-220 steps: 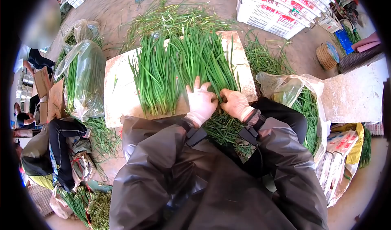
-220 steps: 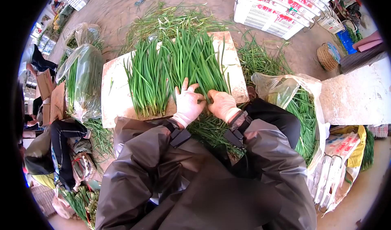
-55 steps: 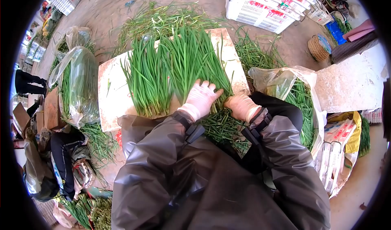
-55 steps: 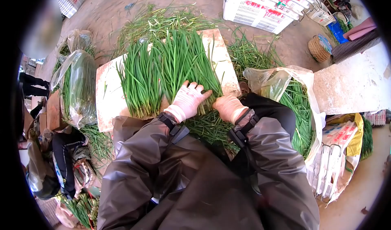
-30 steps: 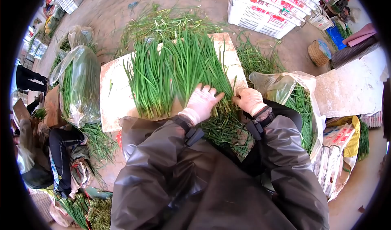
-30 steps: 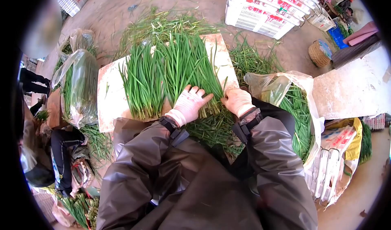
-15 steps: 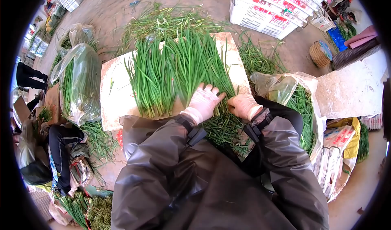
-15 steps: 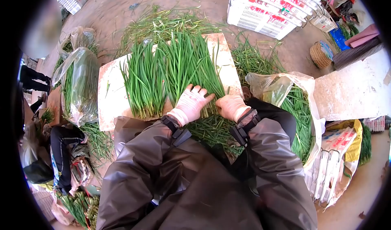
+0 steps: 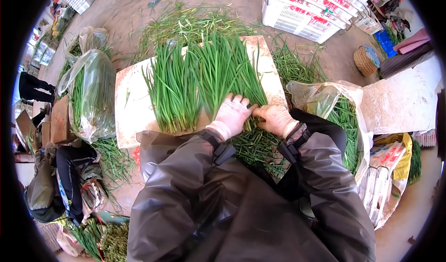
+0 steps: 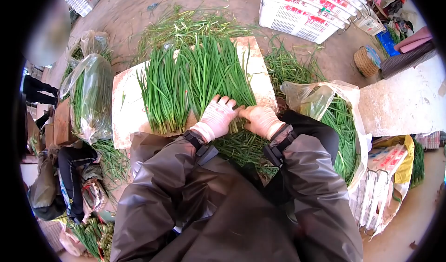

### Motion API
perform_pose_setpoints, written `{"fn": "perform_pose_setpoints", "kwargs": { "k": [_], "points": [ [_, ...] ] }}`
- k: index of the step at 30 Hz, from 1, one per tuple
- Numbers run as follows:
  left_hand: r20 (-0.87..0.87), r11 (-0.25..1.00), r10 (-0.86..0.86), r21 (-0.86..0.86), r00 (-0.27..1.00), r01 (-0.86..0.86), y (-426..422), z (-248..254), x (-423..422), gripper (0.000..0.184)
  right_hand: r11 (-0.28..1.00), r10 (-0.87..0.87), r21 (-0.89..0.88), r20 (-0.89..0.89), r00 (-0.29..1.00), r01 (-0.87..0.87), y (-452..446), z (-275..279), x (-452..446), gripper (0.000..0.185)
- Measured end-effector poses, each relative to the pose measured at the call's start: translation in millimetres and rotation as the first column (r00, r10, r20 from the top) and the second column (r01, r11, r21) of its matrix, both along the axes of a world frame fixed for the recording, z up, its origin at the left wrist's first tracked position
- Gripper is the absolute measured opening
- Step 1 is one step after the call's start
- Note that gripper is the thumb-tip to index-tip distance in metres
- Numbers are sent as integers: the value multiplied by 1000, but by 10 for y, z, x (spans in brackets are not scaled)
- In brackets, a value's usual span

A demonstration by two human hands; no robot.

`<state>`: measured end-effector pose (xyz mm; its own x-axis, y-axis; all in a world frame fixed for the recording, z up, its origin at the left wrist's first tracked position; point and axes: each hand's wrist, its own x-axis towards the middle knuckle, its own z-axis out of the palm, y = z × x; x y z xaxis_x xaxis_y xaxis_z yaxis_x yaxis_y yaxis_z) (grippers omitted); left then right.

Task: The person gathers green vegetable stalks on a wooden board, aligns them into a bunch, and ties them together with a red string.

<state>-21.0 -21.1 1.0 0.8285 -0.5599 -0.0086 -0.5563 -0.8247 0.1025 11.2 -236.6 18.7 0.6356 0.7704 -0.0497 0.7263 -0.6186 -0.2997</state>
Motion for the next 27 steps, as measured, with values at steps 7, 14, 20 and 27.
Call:
{"fn": "perform_pose_setpoints", "kwargs": {
  "k": [7,14,20,27],
  "points": [
    [-47,999,-6,54,999,8,-3,87,6,64,992,19,-125,97,995,-7,68,-151,10,19],
    [0,1000,-11,-23,1000,11,14,-5,16,62,999,-35,-41,-76,997,32,24,-158,60,12],
    [-74,999,4,33,997,-1,1,85,22,64,939,-88,-342,-271,959,-11,23,-125,40,17],
    [-58,1000,3,-15,998,-4,3,52,22,67,777,43,-470,-623,781,-418,-35,-125,-252,30]
  ]
}}
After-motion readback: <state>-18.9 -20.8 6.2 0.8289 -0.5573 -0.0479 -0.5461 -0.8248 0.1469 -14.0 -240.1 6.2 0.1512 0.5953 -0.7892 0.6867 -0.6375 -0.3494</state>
